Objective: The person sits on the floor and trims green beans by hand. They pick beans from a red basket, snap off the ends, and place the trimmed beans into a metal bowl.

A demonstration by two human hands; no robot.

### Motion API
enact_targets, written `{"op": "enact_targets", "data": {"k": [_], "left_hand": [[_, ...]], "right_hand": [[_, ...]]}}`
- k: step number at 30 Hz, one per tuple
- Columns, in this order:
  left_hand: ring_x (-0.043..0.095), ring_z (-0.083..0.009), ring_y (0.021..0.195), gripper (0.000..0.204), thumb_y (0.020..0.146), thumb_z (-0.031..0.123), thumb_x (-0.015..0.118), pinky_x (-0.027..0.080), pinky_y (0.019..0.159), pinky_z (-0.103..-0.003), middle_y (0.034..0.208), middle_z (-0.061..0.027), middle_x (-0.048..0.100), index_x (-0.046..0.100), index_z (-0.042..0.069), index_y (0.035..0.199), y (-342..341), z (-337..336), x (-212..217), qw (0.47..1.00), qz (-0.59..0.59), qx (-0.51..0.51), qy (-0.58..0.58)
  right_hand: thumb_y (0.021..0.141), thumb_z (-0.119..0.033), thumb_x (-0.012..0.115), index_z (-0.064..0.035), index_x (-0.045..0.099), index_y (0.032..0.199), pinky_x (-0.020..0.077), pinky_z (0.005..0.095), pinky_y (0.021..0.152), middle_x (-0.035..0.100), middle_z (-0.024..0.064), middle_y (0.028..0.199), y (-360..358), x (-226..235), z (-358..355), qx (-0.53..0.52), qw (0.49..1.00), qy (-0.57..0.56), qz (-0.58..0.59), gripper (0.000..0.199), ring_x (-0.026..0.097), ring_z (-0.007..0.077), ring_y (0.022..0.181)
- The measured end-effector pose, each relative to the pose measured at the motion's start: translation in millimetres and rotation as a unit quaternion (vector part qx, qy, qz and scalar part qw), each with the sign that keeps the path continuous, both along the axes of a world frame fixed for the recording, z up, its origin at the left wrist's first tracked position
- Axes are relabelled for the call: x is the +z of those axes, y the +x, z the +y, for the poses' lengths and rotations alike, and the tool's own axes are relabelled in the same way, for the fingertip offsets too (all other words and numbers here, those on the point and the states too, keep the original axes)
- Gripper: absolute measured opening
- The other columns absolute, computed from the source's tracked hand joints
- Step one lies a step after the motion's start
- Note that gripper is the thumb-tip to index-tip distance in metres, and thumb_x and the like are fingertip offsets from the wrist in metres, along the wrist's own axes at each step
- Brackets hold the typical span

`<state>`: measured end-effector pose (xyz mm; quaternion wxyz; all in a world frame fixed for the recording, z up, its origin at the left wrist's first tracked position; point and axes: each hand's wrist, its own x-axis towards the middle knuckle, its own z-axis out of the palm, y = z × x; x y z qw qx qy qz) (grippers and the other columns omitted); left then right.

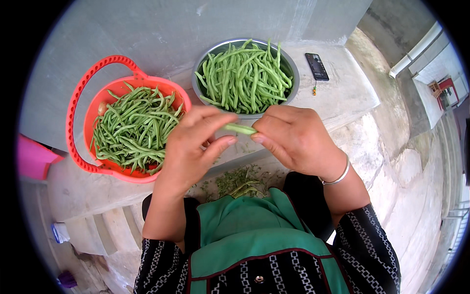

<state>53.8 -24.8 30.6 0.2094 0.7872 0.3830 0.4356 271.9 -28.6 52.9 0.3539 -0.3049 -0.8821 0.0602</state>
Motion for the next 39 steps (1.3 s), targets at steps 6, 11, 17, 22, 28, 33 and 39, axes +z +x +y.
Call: {"op": "enact_targets", "data": {"k": [6,11,17,22,28,33,39], "left_hand": [[0.058,-0.0099,0.064,0.016,0.082,0.004,0.068,0.048,0.059,-0.024,0.083,-0.0043,0.064,0.066,0.002,0.097,11.3,-6.7,-22.3,0.971,-0.105,-0.085,-0.197],[0.058,-0.0095,0.061,0.012,0.088,0.007,0.063,0.048,0.057,-0.022,0.085,-0.006,0.065,0.064,0.0,0.097,-10.9,13.7,-17.1,0.911,-0.311,-0.076,-0.259],[0.056,-0.0089,0.06,0.015,0.09,0.011,0.061,0.047,0.056,-0.021,0.085,-0.0069,0.065,0.063,0.0,0.1,-41.5,32.4,-17.2,0.886,-0.394,-0.015,-0.243],[0.059,-0.0107,0.068,0.025,0.092,0.015,0.06,0.049,0.06,-0.022,0.093,-0.0079,0.066,0.059,0.0,0.112,-32.5,49.3,-33.9,0.849,-0.438,-0.003,-0.294],[0.062,-0.0132,0.079,0.032,0.092,0.015,0.06,0.05,0.07,-0.024,0.104,-0.0091,0.065,0.056,-0.001,0.119,-53.8,48.1,-30.9,0.893,-0.335,0.041,-0.297],[0.061,-0.011,0.078,0.026,0.091,0.014,0.06,0.048,0.068,-0.023,0.098,-0.0067,0.066,0.06,0.0,0.113,-119.7,46.9,-22.8,0.934,-0.217,0.211,-0.189],[0.06,-0.0189,0.074,0.022,0.079,0.002,0.064,0.048,0.069,-0.031,0.092,-0.0101,0.064,0.064,0.003,0.101,-188.9,30.9,-54.0,0.927,0.09,0.303,-0.201]], "right_hand": [[0.081,-0.01,0.065,-0.0043,0.061,0.082,0.0432,0.0347,0.051,0.053,0.0079,0.069,-13.4,-13.3,2.9,0.014,0.996,0.017,0.092,0.007,0.053,0.0257,0.06],[0.08,-0.011,0.066,-0.0051,0.062,0.087,0.0457,0.0349,0.055,0.058,0.0082,0.075,-4.9,-22.6,8.6,0.031,0.998,-0.055,0.015,0.01,0.056,0.0268,0.064],[0.085,-0.017,0.064,-0.0045,0.061,0.1,0.0491,0.0343,0.065,0.061,0.0074,0.079,-16.0,-45.5,11.7,0.044,0.963,-0.264,0.028,0.02,0.061,0.0226,0.071],[0.091,-0.028,0.058,-0.0024,0.061,0.099,0.0476,0.0309,0.062,0.063,0.0089,0.079,-37.8,-72.9,20.2,0.116,0.895,-0.428,0.044,0.027,0.06,0.0193,0.067],[0.097,-0.025,0.05,-0.0035,0.062,0.1,0.0398,0.0186,0.052,0.058,-0.0008,0.071,-33.0,-69.8,54.6,0.032,0.772,-0.577,0.263,0.025,0.05,0.0058,0.056],[0.096,-0.024,0.051,-0.0022,0.061,0.101,0.0441,0.0209,0.055,0.06,0.0003,0.075,-38.7,-73.8,107.9,0.023,0.697,-0.558,0.451,0.024,0.052,0.0073,0.059],[0.096,-0.026,0.05,0.0007,0.058,0.111,0.0496,0.0224,0.062,0.064,0.0042,0.086,-81.6,-98.7,111.7,0.073,0.501,-0.709,0.49,0.032,0.062,0.0114,0.074]]}}
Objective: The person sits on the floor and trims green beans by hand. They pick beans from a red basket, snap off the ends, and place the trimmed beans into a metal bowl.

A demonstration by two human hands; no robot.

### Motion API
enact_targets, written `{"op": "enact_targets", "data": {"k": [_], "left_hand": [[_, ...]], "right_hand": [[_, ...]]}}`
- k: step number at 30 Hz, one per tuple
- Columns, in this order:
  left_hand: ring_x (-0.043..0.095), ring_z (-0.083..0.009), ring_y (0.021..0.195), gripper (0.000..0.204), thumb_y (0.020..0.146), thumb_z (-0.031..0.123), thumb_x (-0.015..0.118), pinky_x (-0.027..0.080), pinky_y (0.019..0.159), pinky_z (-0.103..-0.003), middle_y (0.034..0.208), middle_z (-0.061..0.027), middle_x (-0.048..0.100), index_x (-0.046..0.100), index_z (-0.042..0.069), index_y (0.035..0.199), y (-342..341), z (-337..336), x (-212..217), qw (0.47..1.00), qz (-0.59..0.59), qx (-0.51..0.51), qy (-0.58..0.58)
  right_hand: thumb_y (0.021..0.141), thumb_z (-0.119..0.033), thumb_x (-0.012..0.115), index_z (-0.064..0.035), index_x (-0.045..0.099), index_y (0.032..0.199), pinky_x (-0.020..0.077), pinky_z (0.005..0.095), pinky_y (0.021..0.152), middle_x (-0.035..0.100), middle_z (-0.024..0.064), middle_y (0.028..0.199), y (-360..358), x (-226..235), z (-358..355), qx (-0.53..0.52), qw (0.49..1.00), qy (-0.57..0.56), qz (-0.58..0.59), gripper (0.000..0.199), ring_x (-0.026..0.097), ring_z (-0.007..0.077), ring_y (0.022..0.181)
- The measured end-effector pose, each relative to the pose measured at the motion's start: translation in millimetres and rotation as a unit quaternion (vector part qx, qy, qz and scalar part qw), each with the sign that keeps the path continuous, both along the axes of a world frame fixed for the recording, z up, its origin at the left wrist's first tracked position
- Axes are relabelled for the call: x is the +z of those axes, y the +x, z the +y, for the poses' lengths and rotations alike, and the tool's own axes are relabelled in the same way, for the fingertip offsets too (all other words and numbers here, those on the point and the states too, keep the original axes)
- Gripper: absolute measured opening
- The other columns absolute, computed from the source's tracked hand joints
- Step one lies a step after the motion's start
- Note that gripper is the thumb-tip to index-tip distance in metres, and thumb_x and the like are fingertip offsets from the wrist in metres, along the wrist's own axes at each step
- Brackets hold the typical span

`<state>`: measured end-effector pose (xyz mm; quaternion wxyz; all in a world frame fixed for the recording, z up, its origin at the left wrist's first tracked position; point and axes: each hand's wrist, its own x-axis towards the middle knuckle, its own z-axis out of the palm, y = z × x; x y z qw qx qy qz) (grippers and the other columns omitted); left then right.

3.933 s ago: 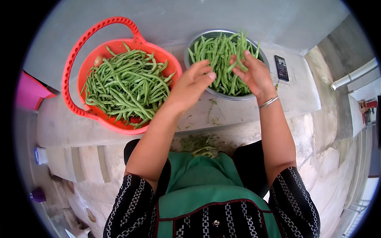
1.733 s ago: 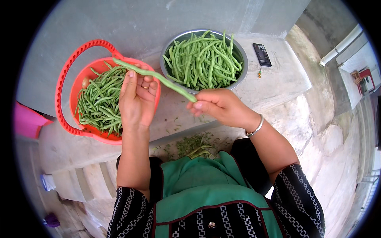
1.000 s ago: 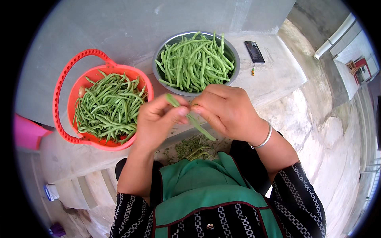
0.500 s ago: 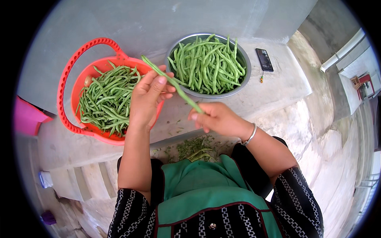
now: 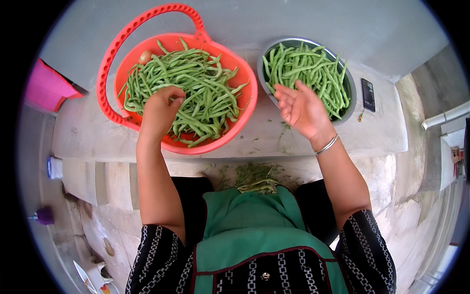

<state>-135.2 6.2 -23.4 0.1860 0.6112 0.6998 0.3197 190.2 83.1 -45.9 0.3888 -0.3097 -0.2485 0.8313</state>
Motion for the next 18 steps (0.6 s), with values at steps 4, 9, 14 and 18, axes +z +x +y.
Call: {"op": "enact_targets", "data": {"k": [4,9,14,18], "left_hand": [[0.06,-0.0276,0.083,0.025,0.07,-0.001,0.067,0.048,0.074,-0.037,0.087,-0.0121,0.06,0.066,0.006,0.094,0.3,-14.4,-8.6,0.989,0.081,-0.089,-0.084],[0.059,-0.0313,0.088,0.02,0.069,0.002,0.07,0.048,0.077,-0.04,0.089,-0.0112,0.06,0.067,0.007,0.088,3.3,-16.6,-18.9,0.98,0.165,-0.112,-0.024],[0.06,-0.03,0.091,0.019,0.073,0.007,0.071,0.049,0.078,-0.038,0.092,-0.0103,0.065,0.068,0.007,0.092,3.1,-11.7,-2.0,0.978,0.149,-0.006,0.147],[0.06,-0.0268,0.085,0.018,0.073,0.005,0.071,0.049,0.072,-0.036,0.089,-0.0086,0.065,0.07,0.008,0.091,46.6,-16.9,37.0,0.939,0.175,-0.035,0.293]], "right_hand": [[0.096,-0.02,0.05,0.0001,0.057,0.115,0.048,0.0207,0.064,0.064,0.0042,0.091,-32.1,12.5,-22.3,0.121,0.974,0.166,-0.099,0.029,0.06,0.0089,0.075],[0.094,-0.017,0.053,-0.0034,0.061,0.11,0.0467,0.0215,0.066,0.064,0.0018,0.089,-46.7,15.2,-26.1,0.138,0.956,0.216,-0.143,0.023,0.059,0.0077,0.074],[0.094,-0.018,0.053,-0.004,0.062,0.108,0.0467,0.0222,0.068,0.064,0.001,0.09,-39.2,17.8,-30.0,0.131,0.923,0.307,-0.191,0.022,0.059,0.0078,0.074],[0.093,-0.015,0.056,-0.0024,0.06,0.109,0.0475,0.0239,0.071,0.062,0.0012,0.09,-27.2,29.4,-43.0,0.018,0.863,0.438,-0.249,0.021,0.058,0.0099,0.077]]}}
